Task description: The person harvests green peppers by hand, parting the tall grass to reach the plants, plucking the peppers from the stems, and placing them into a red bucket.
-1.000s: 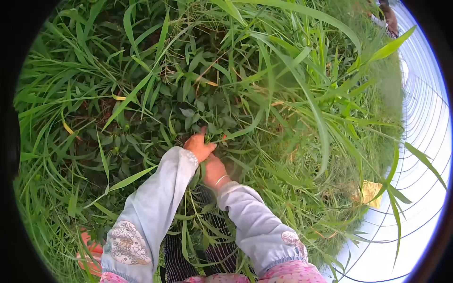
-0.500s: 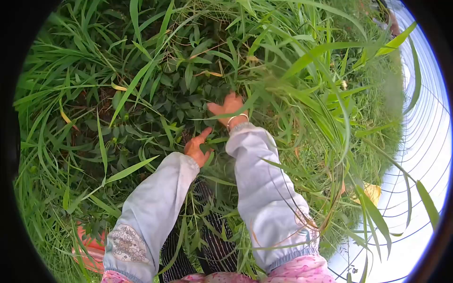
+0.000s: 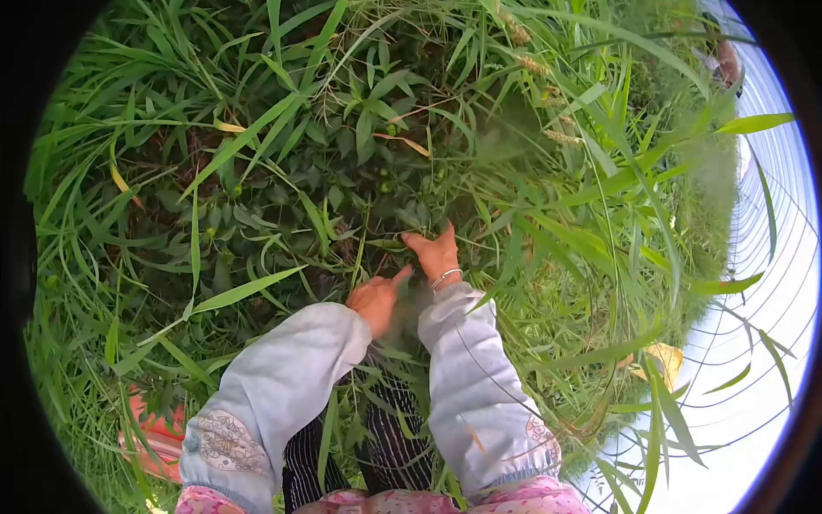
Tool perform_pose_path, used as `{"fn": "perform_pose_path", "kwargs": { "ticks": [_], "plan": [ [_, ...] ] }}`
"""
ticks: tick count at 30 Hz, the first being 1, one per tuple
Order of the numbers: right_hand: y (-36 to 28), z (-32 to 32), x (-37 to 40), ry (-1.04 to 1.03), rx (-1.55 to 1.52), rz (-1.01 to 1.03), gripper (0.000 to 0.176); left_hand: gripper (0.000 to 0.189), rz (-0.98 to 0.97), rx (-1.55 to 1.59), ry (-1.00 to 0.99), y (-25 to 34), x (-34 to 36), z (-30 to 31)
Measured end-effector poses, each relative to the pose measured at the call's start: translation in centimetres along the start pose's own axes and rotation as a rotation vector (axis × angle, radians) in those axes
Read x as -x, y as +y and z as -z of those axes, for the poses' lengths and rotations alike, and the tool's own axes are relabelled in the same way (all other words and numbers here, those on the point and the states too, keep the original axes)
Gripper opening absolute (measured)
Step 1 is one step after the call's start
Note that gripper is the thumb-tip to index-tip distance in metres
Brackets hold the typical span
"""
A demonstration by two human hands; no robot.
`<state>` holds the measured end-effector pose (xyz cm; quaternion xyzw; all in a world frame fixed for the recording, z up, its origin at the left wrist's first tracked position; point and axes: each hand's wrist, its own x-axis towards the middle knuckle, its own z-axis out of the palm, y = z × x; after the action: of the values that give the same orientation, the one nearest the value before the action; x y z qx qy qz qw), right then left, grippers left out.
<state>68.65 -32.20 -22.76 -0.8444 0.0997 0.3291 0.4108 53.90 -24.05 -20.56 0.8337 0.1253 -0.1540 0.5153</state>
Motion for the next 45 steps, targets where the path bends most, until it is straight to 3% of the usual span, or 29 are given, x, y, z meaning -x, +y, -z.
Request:
{"fn": "perform_pose_path", "kwargs": {
  "ticks": [3, 6, 7, 10, 11, 12, 13, 15, 17, 18, 20, 22, 23, 26, 27, 28, 30, 31, 33, 34, 35, 37, 38, 39, 41, 42, 45],
  "plan": [
    [-2.6, -0.6, 2.8, -0.106, -0.064, -0.081, 0.065, 0.065, -0.046, -0.054, -0.091, -0.2, 0.7, 1.0],
    [-0.9, -0.9, 4.7, -0.141, -0.216, -0.033, 0.036, 0.066, -0.137, -0.149, -0.134, -1.0, 1.7, 2.6],
    [-0.8, -1.1, 4.9, -0.154, -0.269, -0.014, 0.027, 0.056, -0.182, -0.168, -0.081, -0.5, 2.0, 4.7],
    [-0.5, -1.5, 5.1, -0.144, -0.334, 0.027, 0.027, 0.041, -0.184, -0.181, -0.206, 0.4, 0.0, 9.3],
    [0.0, -2.0, 5.2, -0.162, -0.507, -0.012, 0.025, 0.029, -0.140, -0.043, -0.100, 2.1, -0.8, 11.6],
    [0.7, -2.6, 5.1, -0.182, -0.676, -0.053, 0.024, 0.026, -0.234, 0.030, 0.040, 2.6, -2.2, 12.2],
    [1.5, -3.1, 5.1, -0.198, -0.842, -0.095, 0.022, 0.031, -0.324, -0.049, -0.030, 4.3, -3.7, 13.7],
    [1.6, -2.8, 5.2, -0.167, -0.638, -0.021, 0.021, 0.033, -0.479, -0.214, -0.005, 5.6, -6.8, 13.1],
    [0.6, -1.9, 6.1, -0.072, 0.097, 0.195, 0.023, 0.039, -0.349, -0.147, -0.161, 7.5, -10.3, 16.5],
    [0.5, -1.6, 6.5, -0.025, 0.462, 0.297, 0.024, 0.040, -0.463, -0.114, 0.083, 5.7, -12.7, 15.7],
    [0.7, -1.5, 6.9, 0.021, 0.246, 0.358, 0.023, 0.040, -0.391, -0.701, -0.060, 3.7, -21.3, 14.1],
    [-0.6, -1.2, 7.8, 0.049, 0.075, 0.353, 0.022, 0.053, -0.245, -0.247, -0.055, 4.6, -19.7, 17.8],
    [0.5, -0.2, 7.5, 0.037, 0.223, 0.373, 0.022, 0.061, -0.185, -0.021, -0.031, 5.2, -18.7, 19.8],
    [2.1, 1.2, 7.7, -0.003, -0.161, 0.207, 0.043, 0.064, -0.195, 0.329, -0.011, 4.9, -18.8, 19.4],
    [1.5, 2.0, 8.4, 0.015, -0.103, 0.208, 0.034, 0.060, -0.253, 0.366, -0.030, 3.8, -19.7, 18.5],
    [1.3, 2.0, 8.9, 0.079, -0.233, 0.173, 0.031, 0.057, -0.311, 0.405, -0.052, 3.5, -19.6, 18.4],
    [1.3, 2.0, 9.9, 0.205, -0.482, 0.099, 0.025, 0.050, -0.225, 0.597, -0.197, 4.2, -18.9, 19.0],
    [3.1, 2.9, 9.5, 0.130, -0.626, 0.039, 0.019, 0.032, -0.178, 0.692, -0.238, 5.0, -16.4, 20.2],
    [4.6, 2.8, 9.5, 0.216, -0.169, 0.228, 0.018, 0.025, -0.152, 0.718, -0.470, 4.1, -14.7, 20.3],
    [4.5, 3.1, 9.8, 0.171, -0.472, 0.064, 0.018, 0.023, -0.136, 0.730, -0.589, 3.7, -14.0, 20.0],
    [4.4, 3.4, 10.1, 0.179, -0.781, -0.109, 0.019, 0.022, -0.095, 0.624, -0.595, 3.1, -13.2, 19.1],
    [5.6, 3.7, 10.0, 0.090, -0.918, -0.143, 0.020, 0.021, -0.002, 0.382, -0.571, 1.5, -12.0, 17.1],
    [5.7, 4.2, 9.9, 0.047, -0.980, -0.154, 0.020, 0.022, -0.121, 0.005, -0.461, 0.5, -12.2, 15.3],
    [5.4, 4.2, 10.0, 0.018, -1.000, -0.173, 0.020, 0.024, -0.060, 0.087, -0.378, -1.3, -12.3, 13.1],
    [4.9, 4.0, 10.2, -0.039, -1.049, -0.213, 0.018, 0.026, -0.144, 0.023, -0.349, -2.6, -11.6, 9.8],
    [5.0, 3.8, 10.3, -0.052, -1.040, -0.217, 0.018, 0.031, -0.059, 0.093, -0.376, -1.3, -10.4, 10.0],
    [5.8, 4.1, 10.1, -0.122, -1.025, -0.183, 0.020, 0.054, -0.189, 0.230, -0.193, -0.3, -8.5, 7.9]
  ]
}}
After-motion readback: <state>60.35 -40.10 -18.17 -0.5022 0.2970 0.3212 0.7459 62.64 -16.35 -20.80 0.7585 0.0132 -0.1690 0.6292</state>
